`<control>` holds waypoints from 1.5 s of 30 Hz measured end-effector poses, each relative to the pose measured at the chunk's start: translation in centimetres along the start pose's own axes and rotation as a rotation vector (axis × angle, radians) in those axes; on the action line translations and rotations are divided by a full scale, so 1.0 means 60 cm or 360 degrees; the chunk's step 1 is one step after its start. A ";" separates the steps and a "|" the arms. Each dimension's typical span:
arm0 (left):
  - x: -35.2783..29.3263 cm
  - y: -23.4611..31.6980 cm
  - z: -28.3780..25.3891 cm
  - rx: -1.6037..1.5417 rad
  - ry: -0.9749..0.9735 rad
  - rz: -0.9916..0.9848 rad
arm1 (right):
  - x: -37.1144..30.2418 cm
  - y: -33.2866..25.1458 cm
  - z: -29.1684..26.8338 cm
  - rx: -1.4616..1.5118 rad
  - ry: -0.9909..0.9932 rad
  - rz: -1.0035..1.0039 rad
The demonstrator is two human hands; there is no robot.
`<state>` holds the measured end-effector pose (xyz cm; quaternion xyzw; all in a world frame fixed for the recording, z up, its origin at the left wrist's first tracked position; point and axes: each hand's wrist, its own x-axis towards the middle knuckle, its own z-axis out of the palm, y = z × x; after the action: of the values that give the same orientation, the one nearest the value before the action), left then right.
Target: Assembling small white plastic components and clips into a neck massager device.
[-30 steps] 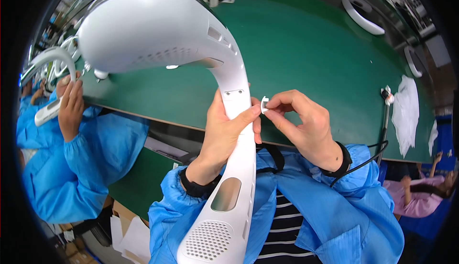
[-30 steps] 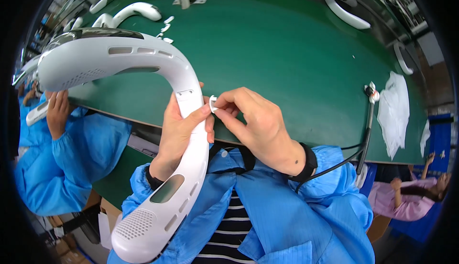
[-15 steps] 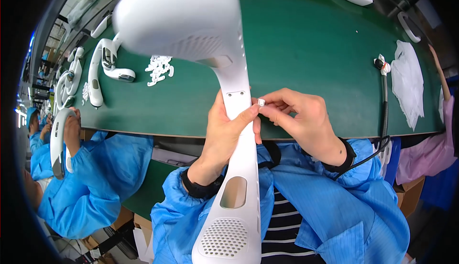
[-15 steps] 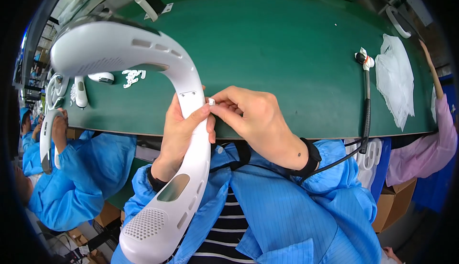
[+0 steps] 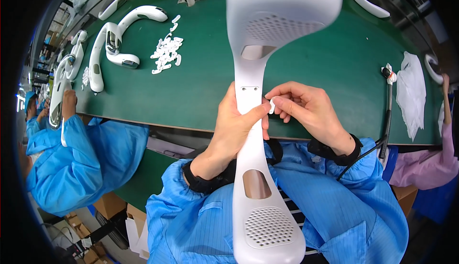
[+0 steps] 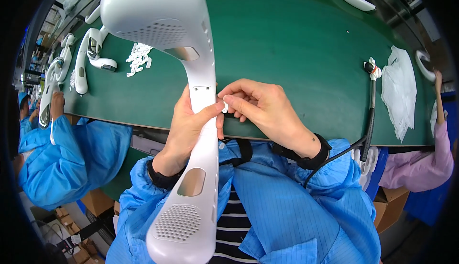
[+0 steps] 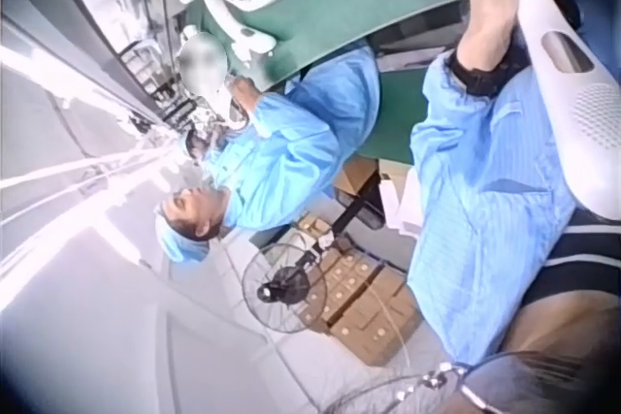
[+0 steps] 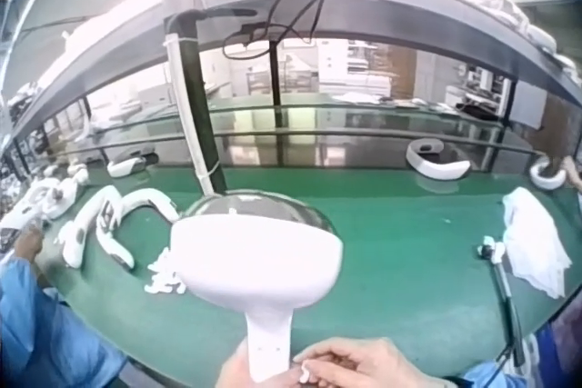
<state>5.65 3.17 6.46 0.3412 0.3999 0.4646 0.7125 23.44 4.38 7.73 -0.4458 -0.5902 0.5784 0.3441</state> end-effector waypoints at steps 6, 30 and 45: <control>-0.005 0.002 -0.004 0.0002 0.0028 -0.0043 | 0.005 0.002 0.002 0.0139 -0.0047 0.0074; -0.047 0.003 -0.053 -0.0235 0.0311 0.0101 | 0.125 -0.039 0.026 -0.0515 -0.0370 -0.0097; -0.085 0.034 -0.150 -0.0496 0.0734 0.0393 | 0.310 -0.035 0.159 -0.1373 -0.0590 -0.1129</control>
<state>-4.42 0.10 5.47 0.1592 0.4305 0.6689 0.5847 7.56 18.11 6.85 -0.2122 -0.9356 0.2037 0.1952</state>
